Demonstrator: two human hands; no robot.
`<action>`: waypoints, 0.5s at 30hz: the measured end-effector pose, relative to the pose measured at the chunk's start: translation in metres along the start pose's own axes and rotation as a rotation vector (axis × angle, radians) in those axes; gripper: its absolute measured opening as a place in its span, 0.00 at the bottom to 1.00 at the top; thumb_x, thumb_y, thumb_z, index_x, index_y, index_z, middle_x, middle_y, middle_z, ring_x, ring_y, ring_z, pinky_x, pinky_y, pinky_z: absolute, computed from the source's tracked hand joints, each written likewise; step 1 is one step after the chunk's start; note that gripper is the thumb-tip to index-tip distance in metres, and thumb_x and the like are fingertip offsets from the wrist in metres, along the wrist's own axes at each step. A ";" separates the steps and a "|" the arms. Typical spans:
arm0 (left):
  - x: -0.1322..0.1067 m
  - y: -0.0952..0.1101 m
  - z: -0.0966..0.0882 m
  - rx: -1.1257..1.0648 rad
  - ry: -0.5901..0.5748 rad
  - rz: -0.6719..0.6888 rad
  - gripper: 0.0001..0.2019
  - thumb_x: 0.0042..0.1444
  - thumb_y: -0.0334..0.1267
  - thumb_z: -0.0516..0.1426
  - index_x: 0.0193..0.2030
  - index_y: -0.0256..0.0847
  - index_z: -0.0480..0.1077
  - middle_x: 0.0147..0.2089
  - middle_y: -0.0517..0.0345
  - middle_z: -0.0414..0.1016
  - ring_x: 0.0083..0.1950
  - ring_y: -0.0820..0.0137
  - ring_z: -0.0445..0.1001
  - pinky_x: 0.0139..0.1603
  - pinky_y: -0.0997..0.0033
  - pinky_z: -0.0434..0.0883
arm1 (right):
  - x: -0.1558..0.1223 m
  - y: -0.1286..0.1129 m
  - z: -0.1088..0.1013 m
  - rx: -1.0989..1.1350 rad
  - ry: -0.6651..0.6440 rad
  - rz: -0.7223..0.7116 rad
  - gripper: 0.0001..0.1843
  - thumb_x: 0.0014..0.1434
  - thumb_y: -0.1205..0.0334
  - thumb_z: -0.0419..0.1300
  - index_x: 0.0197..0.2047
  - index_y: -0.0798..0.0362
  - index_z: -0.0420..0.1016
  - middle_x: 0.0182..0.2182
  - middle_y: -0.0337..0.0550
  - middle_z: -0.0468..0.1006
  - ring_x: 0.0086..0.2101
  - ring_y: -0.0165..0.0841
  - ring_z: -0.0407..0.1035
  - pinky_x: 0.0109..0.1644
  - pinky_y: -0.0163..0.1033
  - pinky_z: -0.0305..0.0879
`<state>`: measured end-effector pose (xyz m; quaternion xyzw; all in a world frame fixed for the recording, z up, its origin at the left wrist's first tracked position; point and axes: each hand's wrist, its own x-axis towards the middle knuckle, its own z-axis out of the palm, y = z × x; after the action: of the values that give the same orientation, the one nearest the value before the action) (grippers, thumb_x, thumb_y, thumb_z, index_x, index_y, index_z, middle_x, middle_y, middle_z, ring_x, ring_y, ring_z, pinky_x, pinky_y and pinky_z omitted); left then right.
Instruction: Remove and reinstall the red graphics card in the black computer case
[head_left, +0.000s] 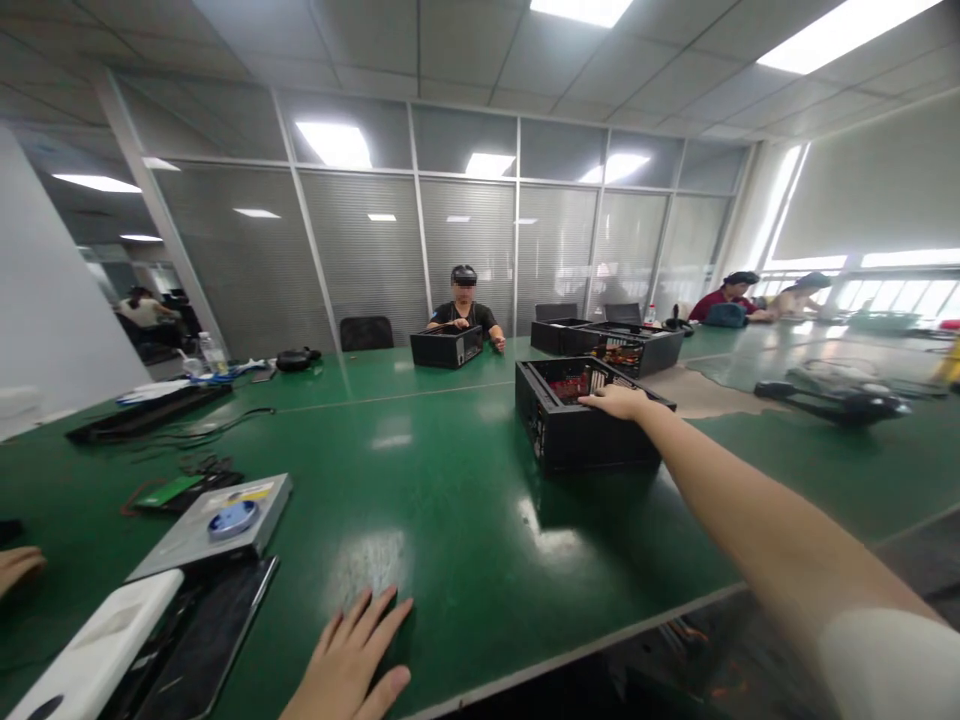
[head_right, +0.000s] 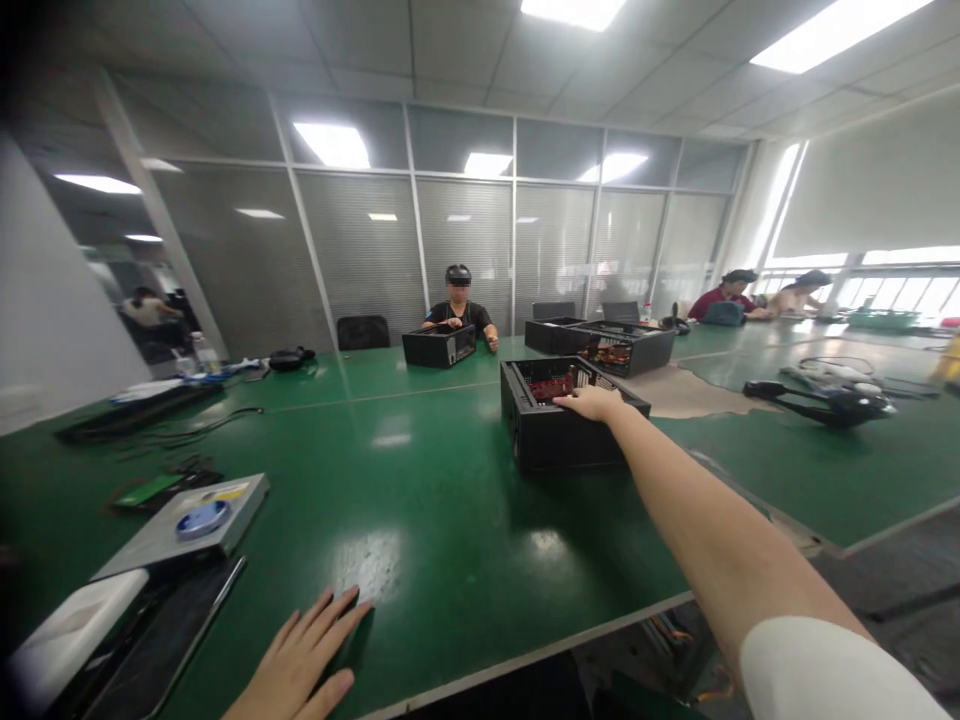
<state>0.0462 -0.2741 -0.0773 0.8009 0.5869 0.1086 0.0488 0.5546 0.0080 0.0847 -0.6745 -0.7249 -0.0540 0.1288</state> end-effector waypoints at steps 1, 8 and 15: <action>-0.001 -0.001 0.006 0.000 0.017 -0.011 0.27 0.63 0.56 0.53 0.69 0.67 0.60 0.73 0.63 0.58 0.74 0.50 0.57 0.71 0.36 0.57 | -0.003 0.000 0.002 -0.005 -0.023 -0.005 0.29 0.69 0.40 0.53 0.53 0.57 0.77 0.53 0.58 0.76 0.53 0.49 0.70 0.56 0.61 0.66; 0.002 0.012 0.013 -0.060 0.246 -0.003 0.32 0.64 0.51 0.55 0.74 0.57 0.56 0.72 0.53 0.63 0.71 0.53 0.64 0.67 0.43 0.67 | -0.084 -0.031 0.008 0.002 -0.043 -0.146 0.40 0.65 0.28 0.45 0.51 0.54 0.79 0.51 0.63 0.76 0.53 0.58 0.68 0.54 0.65 0.61; 0.009 0.112 -0.053 -0.051 0.648 0.438 0.35 0.58 0.46 0.64 0.70 0.44 0.60 0.69 0.42 0.68 0.69 0.54 0.68 0.67 0.50 0.69 | -0.233 -0.150 -0.037 0.067 -0.024 -0.267 0.41 0.66 0.29 0.41 0.52 0.55 0.77 0.49 0.63 0.76 0.53 0.58 0.66 0.56 0.64 0.60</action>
<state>0.1409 -0.3026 -0.0012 0.8299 0.3844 0.3782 -0.1432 0.4235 -0.2389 0.0741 -0.5681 -0.8110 -0.0385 0.1341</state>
